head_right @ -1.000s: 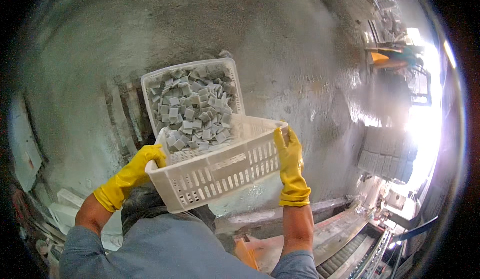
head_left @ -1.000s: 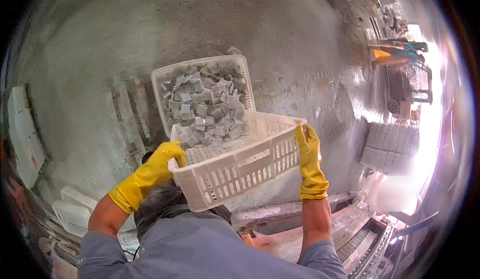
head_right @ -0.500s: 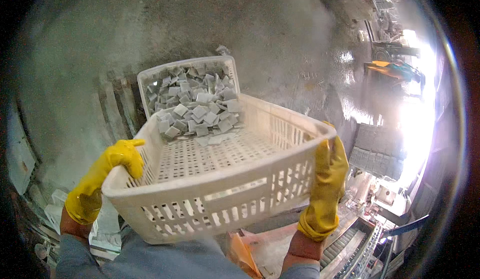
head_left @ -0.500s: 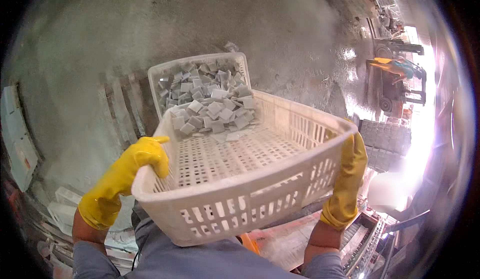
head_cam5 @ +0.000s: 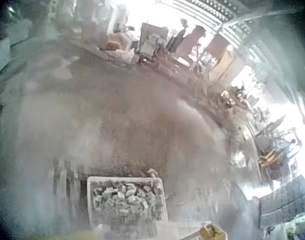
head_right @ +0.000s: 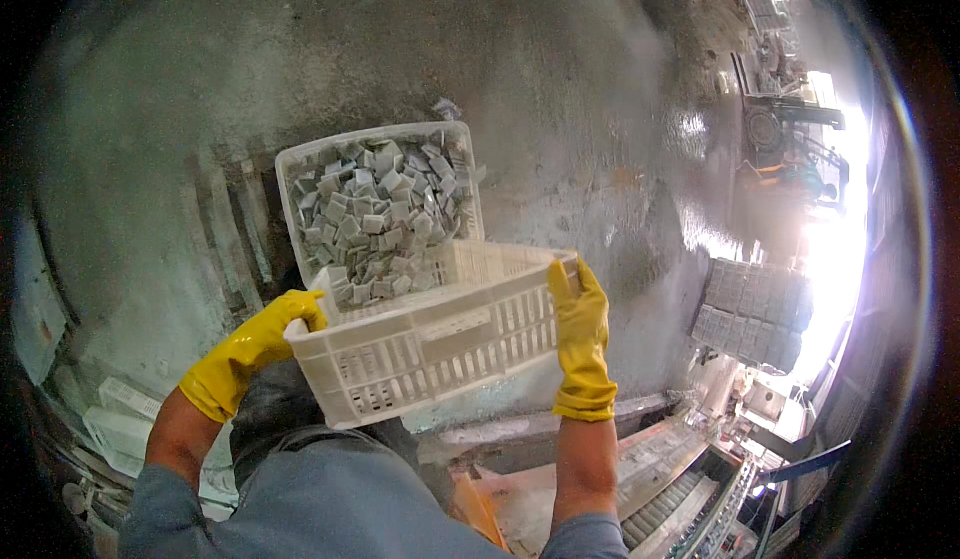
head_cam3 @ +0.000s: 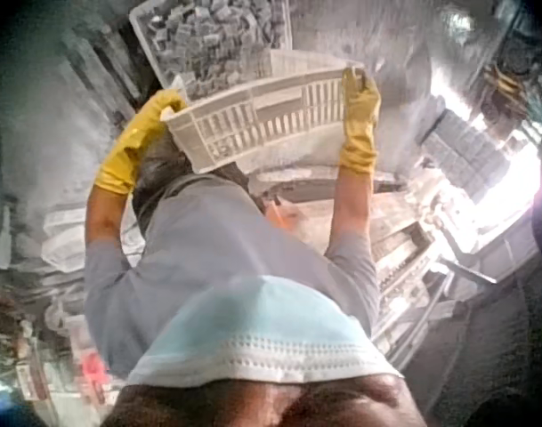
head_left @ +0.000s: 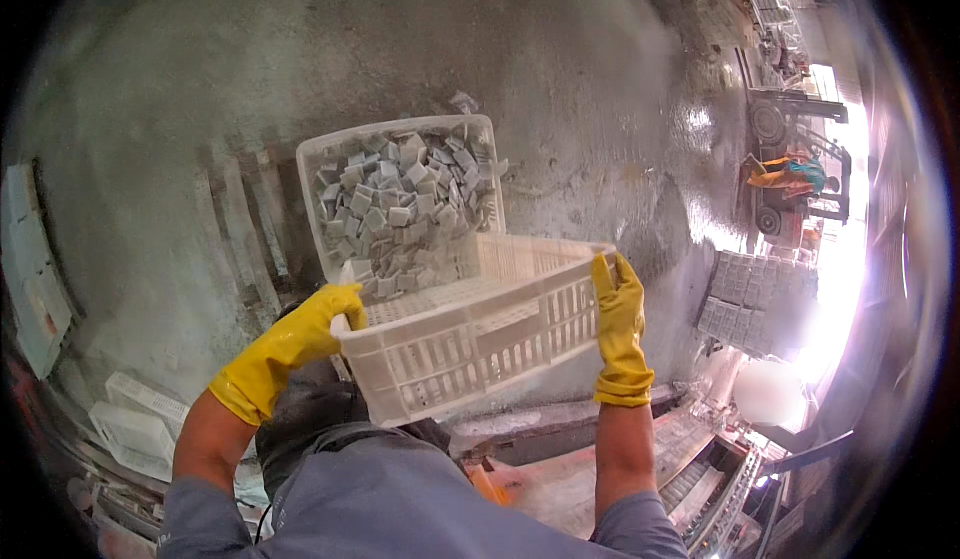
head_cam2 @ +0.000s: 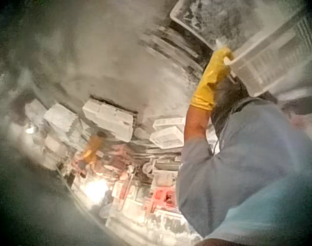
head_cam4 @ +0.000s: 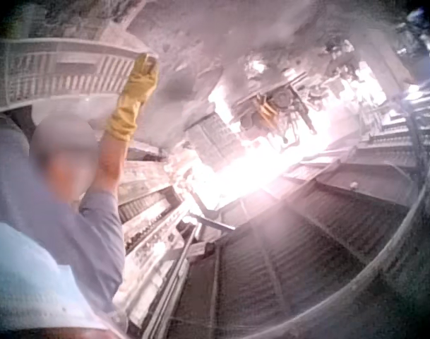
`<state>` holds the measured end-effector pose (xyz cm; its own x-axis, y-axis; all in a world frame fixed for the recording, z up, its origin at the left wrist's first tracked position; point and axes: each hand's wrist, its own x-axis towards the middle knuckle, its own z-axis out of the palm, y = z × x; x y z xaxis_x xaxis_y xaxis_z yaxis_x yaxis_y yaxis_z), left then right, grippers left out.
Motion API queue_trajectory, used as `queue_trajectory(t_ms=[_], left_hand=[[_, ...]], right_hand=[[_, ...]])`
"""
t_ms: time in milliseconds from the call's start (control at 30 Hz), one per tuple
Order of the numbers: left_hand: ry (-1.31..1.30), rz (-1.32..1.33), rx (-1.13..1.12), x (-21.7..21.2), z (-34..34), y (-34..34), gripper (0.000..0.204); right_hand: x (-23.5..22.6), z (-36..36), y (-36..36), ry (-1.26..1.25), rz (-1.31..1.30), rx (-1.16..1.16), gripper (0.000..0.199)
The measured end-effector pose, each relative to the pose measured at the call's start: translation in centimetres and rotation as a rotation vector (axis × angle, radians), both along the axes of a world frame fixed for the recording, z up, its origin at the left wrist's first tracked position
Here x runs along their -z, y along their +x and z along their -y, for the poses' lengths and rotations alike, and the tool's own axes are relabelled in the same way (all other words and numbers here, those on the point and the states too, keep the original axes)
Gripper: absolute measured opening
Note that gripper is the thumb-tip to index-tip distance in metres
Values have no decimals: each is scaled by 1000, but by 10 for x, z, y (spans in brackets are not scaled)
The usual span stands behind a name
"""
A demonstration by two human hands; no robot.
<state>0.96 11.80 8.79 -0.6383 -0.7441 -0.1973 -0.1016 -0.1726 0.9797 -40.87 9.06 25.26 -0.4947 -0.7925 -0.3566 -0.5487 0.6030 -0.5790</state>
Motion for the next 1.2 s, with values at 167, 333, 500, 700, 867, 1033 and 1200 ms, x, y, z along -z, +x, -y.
queue_trajectory(t_ms=[167, 333, 500, 700, 867, 1033, 1200], left_hand=[[-111, -35, 45, 11, -2, 0, 17], [-141, -59, 7, -89, 34, 9, 17], [-201, -121, 63, -125, 53, 48, 14], [18, -132, 152, -1, 4, 34, 11], [8, -140, 212, 17, 1, 45, 21], [-3, -210, 314, -14, 20, 40, 20], [-114, -190, 450, -40, 9, 22, 21]], right_hand=[[-1, -16, -17, -44, 33, 32, 54], [-58, -20, -4, -218, 69, 6, 51], [-119, -3, 58, -293, 251, -13, 53], [-39, -31, 27, -29, -4, 15, 62], [-51, -43, 51, 24, -92, 103, 66], [-77, -89, 71, -16, -44, 197, 59], [-88, -191, 87, -125, 3, 440, 52]])
